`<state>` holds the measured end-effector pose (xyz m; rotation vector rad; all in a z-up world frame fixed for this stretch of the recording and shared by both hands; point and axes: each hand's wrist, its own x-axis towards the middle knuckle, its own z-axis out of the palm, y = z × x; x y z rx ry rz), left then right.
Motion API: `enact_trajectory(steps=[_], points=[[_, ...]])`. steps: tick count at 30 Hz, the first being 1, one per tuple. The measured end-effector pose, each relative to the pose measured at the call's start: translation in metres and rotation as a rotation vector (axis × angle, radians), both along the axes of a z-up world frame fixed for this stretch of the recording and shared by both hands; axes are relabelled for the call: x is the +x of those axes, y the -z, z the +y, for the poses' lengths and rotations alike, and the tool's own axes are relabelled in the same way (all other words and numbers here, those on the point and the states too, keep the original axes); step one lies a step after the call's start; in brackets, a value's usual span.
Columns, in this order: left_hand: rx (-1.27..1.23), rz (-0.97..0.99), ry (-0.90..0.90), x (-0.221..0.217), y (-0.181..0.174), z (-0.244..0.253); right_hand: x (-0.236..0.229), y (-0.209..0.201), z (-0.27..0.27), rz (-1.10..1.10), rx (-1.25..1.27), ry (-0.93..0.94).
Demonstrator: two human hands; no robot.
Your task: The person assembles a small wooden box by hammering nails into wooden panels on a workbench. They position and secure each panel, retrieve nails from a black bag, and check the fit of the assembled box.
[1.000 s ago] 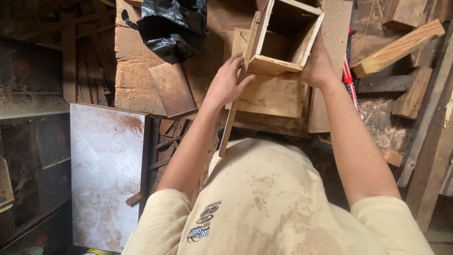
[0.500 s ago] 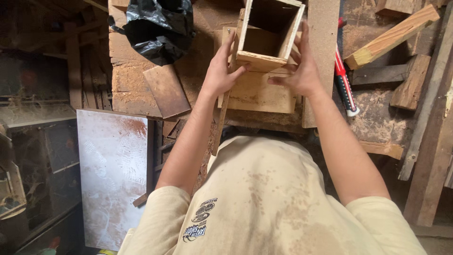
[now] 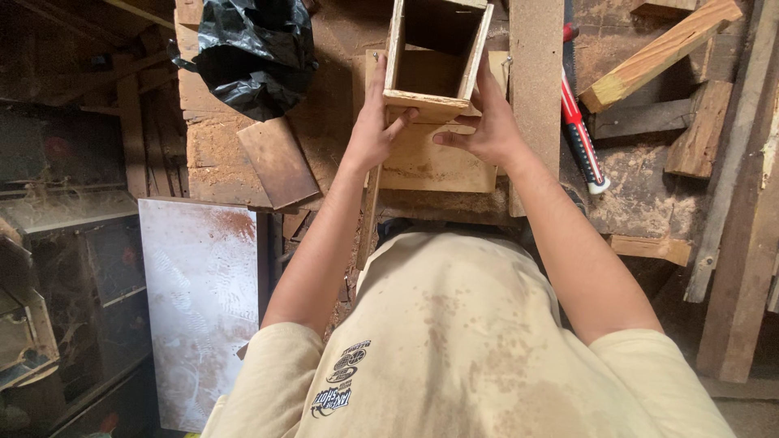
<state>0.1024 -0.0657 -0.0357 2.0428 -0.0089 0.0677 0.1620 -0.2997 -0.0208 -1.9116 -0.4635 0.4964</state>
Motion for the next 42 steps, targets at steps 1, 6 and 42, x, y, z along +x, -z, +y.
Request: enact_trajectory(steps=[1,6,42], points=[[0.001,-0.027,0.002,0.001,0.0,0.001,0.002,0.0,0.001,-0.003,-0.017,0.0],[0.011,0.057,-0.036,-0.001,-0.003,-0.002,0.007,0.002,0.003,0.129,0.093,0.008],[-0.029,0.094,-0.033,-0.013,-0.016,0.011,0.01,-0.032,-0.02,0.481,0.646,0.232]])
